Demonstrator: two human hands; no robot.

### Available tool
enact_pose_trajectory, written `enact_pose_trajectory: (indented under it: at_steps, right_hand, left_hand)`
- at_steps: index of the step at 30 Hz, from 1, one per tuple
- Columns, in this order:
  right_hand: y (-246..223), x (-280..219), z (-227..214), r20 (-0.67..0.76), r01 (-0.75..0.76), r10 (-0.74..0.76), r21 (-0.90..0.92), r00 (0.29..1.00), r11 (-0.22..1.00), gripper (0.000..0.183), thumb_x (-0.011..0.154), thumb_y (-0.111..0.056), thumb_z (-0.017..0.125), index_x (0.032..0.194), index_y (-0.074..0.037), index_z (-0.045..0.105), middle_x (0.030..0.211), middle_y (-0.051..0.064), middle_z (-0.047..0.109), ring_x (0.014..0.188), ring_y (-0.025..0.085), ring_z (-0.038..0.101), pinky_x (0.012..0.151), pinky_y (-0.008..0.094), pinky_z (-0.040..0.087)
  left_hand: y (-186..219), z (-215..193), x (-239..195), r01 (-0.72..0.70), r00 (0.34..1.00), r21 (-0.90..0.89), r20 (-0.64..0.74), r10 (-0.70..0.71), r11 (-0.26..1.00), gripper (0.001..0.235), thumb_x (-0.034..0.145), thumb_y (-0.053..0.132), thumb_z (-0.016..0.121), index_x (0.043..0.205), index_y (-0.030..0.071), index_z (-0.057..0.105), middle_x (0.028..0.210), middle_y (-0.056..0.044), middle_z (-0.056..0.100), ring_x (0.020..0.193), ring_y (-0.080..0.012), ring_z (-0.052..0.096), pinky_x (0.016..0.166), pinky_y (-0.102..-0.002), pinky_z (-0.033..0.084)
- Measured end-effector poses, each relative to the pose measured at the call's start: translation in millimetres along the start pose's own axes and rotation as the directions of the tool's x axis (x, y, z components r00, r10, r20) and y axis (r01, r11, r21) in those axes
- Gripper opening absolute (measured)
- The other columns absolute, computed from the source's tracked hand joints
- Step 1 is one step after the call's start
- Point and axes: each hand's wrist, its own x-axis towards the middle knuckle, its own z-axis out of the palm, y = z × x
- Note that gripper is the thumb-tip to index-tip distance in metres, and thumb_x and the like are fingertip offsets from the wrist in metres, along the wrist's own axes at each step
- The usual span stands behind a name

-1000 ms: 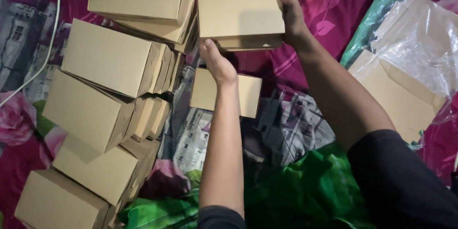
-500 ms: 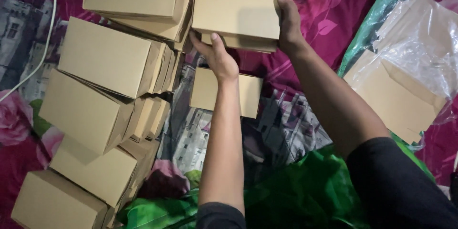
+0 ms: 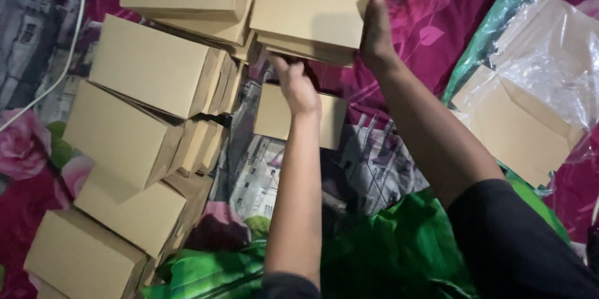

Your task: The person assembles cardboard boxes by hand, folding the flaps into place and stacking the completed boxes.

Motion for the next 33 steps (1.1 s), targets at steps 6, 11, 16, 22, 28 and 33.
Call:
enact_pose_trajectory:
  at_steps: [6,11,16,22,28,33]
  right_hand:
    - [-2,-39,-48,-0.699,-0.257,0.037,-0.213,0.714,0.943,0.046,0.084,-0.057,0.058,0.106,-0.017,0.063,0.09,0.0,0.062,0.077,0.014,0.058,0.081,0.038,0.047]
    - [33,-131,-19,-0.606,-0.517,0.125,-0.532,0.786,0.671,0.028,0.091,-0.039,0.071,0.102,-0.014,0.076,0.099,0.015,0.071,0.102,0.031,0.069,0.092,0.046,0.052]
    - [9,-180,23,-0.364,-0.576,0.455,-0.624,0.813,0.529,0.043,0.083,-0.042,0.082,0.118,-0.019,0.076,0.11,0.011,0.075,0.113,0.029,0.07,0.097,0.047,0.053]
    - [-114,-184,76,-0.175,-0.411,0.381,-0.196,0.908,0.89,0.072,0.08,-0.002,0.081,0.147,-0.013,0.058,0.097,0.021,0.064,0.084,0.029,0.064,0.07,0.042,0.06]
    - [-142,-82,35,-0.273,-0.223,0.193,-0.08,0.942,0.972,0.045,0.088,-0.019,0.072,0.129,-0.024,0.053,0.11,0.002,0.068,0.079,0.015,0.064,0.052,0.035,0.053]
    - [-161,-26,52,-0.385,-0.474,0.363,-0.247,0.848,0.845,0.037,0.1,-0.015,0.055,0.136,-0.009,0.06,0.12,0.012,0.072,0.102,0.024,0.075,0.075,0.034,0.073]
  left_hand:
    - [77,-73,-94,-0.28,0.921,0.654,-0.024,0.389,0.703,0.072,0.084,-0.02,0.056,0.144,0.019,0.048,0.156,-0.024,0.03,0.142,-0.0424,0.044,0.11,-0.061,0.054]
    - [63,-122,-99,0.068,0.984,0.856,-0.144,0.109,0.513,0.064,0.101,0.028,0.059,0.155,0.003,0.036,0.15,-0.028,0.035,0.147,-0.0472,0.029,0.117,-0.061,0.03]
    - [62,-133,-105,0.261,0.965,0.764,-0.193,-0.177,0.59,0.063,0.104,0.032,0.056,0.157,0.002,0.036,0.153,-0.026,0.041,0.149,-0.0435,0.036,0.12,-0.058,0.034]
    - [106,-114,-136,0.102,0.983,0.559,-0.182,0.002,0.823,0.064,0.099,0.026,0.068,0.156,0.012,0.042,0.151,-0.026,0.047,0.143,-0.0434,0.044,0.114,-0.055,0.045]
    - [56,-155,-133,-0.269,0.963,0.544,0.152,0.221,0.795,0.065,0.096,0.038,0.061,0.15,0.003,0.048,0.138,-0.019,0.065,0.123,-0.0261,0.067,0.101,-0.035,0.052]
    - [-25,-190,-136,-0.487,0.856,0.755,0.513,0.066,0.439,0.043,0.089,0.02,0.07,0.128,0.004,0.067,0.123,-0.02,0.064,0.123,-0.041,0.055,0.11,-0.047,0.041]
